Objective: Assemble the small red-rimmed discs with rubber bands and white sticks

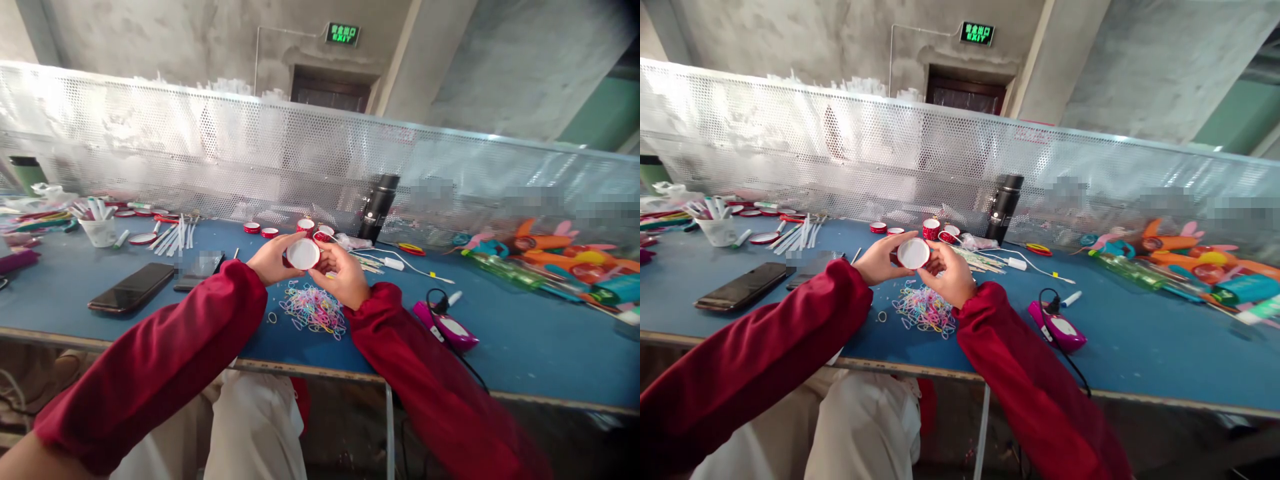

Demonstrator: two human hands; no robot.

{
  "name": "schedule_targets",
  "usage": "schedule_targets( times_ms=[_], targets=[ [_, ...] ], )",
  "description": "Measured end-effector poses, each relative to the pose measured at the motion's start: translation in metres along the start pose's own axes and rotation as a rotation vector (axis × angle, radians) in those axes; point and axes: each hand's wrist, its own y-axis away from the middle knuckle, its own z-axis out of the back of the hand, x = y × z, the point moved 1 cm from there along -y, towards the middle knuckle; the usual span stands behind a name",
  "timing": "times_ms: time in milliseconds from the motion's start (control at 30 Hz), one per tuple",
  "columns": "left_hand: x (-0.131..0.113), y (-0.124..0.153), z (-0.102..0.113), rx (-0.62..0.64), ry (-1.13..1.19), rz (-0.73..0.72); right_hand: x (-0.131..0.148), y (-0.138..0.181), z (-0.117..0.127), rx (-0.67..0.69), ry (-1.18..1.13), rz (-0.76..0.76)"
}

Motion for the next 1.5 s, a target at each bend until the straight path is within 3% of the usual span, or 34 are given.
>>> schedule_targets(
  times_ms=[867, 1133, 1300, 1500],
  targets=[
    [-0.0010, -0.0022, 0.0017, 0.000, 0.078, 0.001, -0.0049, 0.0001, -0.0009, 0.032, -0.030, 0.024],
    [-0.0051, -0.0026, 0.0044, -0.012, 0.021, -0.022, -0.0040, -0.0017, -0.0001, -0.046, -0.156, -0.126],
    [-0.0020, -0.0033, 0.0033, -0.004, -0.015, -0.036, -0.0043, -0.0034, 0.0010, -0.090, -0.098, -0.233],
    [-0.0026, -0.0007, -0.0015, 0.044, 0.069, -0.028, -0.0062, -0.0021, -0.0008, -0.079, -0.027, -0.248]
  ],
)
